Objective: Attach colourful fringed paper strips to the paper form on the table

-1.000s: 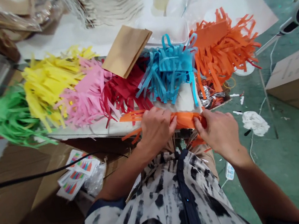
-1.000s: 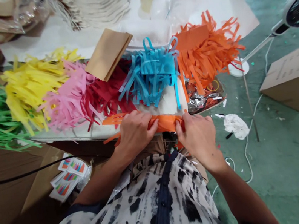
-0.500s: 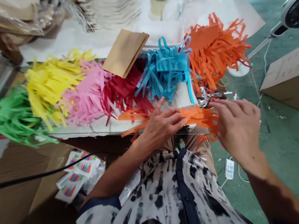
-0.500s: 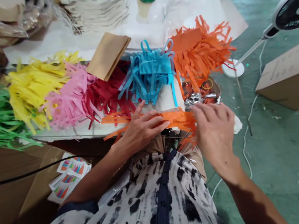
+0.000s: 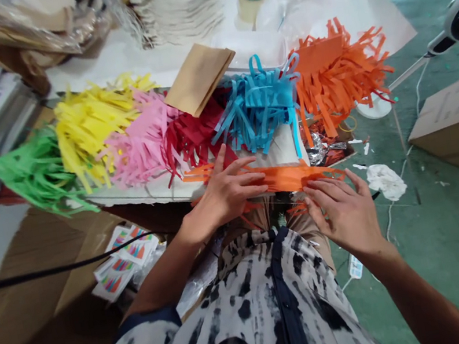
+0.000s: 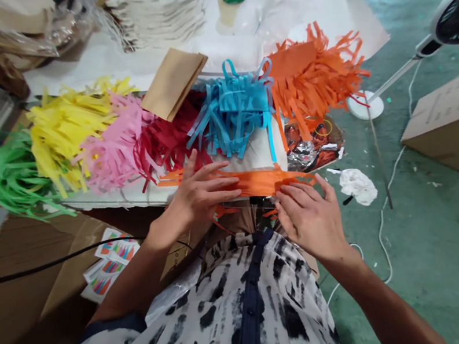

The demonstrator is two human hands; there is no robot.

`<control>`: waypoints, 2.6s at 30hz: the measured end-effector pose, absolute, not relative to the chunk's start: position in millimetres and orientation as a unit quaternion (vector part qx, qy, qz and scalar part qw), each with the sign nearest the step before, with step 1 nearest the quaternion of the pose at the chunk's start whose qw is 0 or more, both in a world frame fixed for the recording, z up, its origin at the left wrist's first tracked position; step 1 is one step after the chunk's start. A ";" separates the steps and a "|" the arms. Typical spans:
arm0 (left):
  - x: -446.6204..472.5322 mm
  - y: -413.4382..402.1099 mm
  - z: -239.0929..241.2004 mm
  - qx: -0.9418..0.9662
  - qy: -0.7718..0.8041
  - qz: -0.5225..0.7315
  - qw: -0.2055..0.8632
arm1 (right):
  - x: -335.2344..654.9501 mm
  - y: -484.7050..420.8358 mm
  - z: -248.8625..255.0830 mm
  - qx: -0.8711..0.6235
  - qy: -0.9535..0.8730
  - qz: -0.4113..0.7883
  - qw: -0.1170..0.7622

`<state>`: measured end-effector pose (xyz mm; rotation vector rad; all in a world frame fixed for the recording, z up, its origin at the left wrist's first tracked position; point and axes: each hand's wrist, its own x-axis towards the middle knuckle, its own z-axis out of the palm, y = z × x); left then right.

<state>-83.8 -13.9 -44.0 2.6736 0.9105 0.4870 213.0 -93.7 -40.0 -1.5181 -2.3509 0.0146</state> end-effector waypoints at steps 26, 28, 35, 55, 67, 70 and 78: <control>-28.2 -78.9 -73.1 0.922 0.354 0.151 0.052 | 207.7 -98.5 -29.4 -0.550 -0.806 -0.034 0.217; -27.4 -82.5 -74.3 0.921 0.350 0.168 0.037 | 197.9 -100.8 -32.7 -0.513 -0.832 -0.014 0.210; -45.8 -74.7 -76.6 0.900 0.372 0.223 0.048 | 200.3 -101.9 -65.1 -0.460 -0.867 0.009 0.194; -44.3 -47.9 -45.2 0.822 0.531 0.165 0.126 | 200.2 -79.7 -44.8 -0.612 -0.762 0.130 0.167; -46.0 -40.7 -51.5 0.823 0.538 0.161 0.084 | 188.4 -67.5 -39.9 -0.632 -0.771 0.038 0.063; -44.9 -42.6 -56.3 0.829 0.518 0.205 0.043 | 191.2 -69.9 -42.9 -0.643 -0.763 -0.010 0.067; -36.5 -40.3 -57.8 0.924 0.301 0.234 -0.017 | 194.2 -94.9 -57.4 -0.494 -0.833 -0.121 0.219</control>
